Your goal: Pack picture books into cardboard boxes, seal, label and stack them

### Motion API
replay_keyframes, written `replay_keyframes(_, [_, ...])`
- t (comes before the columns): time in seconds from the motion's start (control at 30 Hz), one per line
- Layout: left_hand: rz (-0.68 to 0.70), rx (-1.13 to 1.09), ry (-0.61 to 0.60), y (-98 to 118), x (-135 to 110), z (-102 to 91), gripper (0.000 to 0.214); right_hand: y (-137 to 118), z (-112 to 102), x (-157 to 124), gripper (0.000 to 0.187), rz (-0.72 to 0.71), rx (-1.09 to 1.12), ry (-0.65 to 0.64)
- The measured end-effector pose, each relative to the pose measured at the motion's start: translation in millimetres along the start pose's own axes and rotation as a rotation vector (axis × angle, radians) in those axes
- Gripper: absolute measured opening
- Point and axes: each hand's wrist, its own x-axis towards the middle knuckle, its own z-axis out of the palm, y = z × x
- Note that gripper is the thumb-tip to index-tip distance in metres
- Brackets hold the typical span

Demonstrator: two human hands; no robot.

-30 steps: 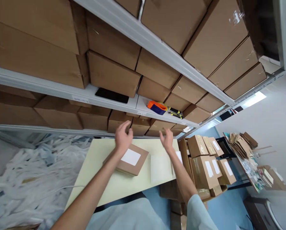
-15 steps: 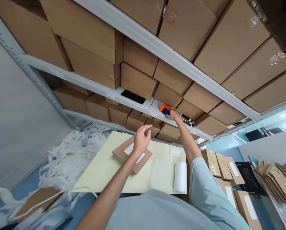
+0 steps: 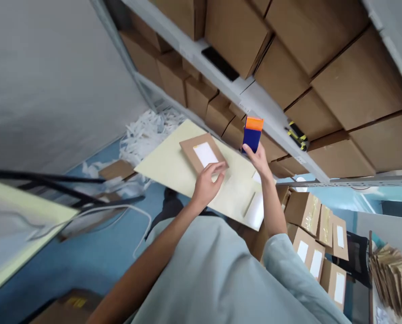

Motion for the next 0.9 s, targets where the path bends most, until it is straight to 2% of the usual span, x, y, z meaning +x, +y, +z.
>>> replay_keyframes(0.07, [-0.023, 0.003, 0.017, -7, -24, 1.3, 0.038, -7, 49, -65, 0.068, 0.121, 0.274, -0.12])
replay_keyframes(0.17, [-0.098, 0.055, 0.056, -23, -57, 2.7, 0.035, -18, 106, -137, 0.073, 0.302, 0.522, -0.158])
replay_keyframes(0.23, [-0.156, 0.084, 0.076, -34, -75, 1.6, 0.031, -22, 129, -166, 0.073, 0.365, 0.594, -0.142])
replay_keyframes(0.3, [-0.182, 0.087, 0.067, -43, -91, -1.4, 0.029, -23, 139, -183, 0.074, 0.399, 0.636, -0.129])
replay_keyframes(0.4, [-0.205, 0.047, 0.006, -50, -105, -9.4, 0.03, -25, 138, -197, 0.077, 0.425, 0.639, -0.117])
replay_keyframes(0.5, [-0.231, -0.025, -0.051, -47, -106, -23.2, 0.033, -29, 126, -208, 0.074, 0.404, 0.57, -0.134])
replay_keyframes(0.57, [-0.21, -0.039, 0.005, -39, -100, -35.9, 0.037, -32, 115, -215, 0.071, 0.374, 0.537, -0.171])
replay_keyframes(0.67, [-0.107, -0.003, 0.074, -20, -84, -55.8, 0.044, -37, 97, -226, 0.068, 0.297, 0.466, -0.204])
replay_keyframes(0.77, [0.006, 0.076, -0.021, 2, -70, -69.3, 0.042, -37, 77, -235, 0.063, 0.175, 0.305, -0.239])
replay_keyframes(0.9, [0.062, 0.147, -0.168, 22, -62, -71.4, 0.037, -31, 54, -244, 0.061, 0.04, 0.063, -0.314])
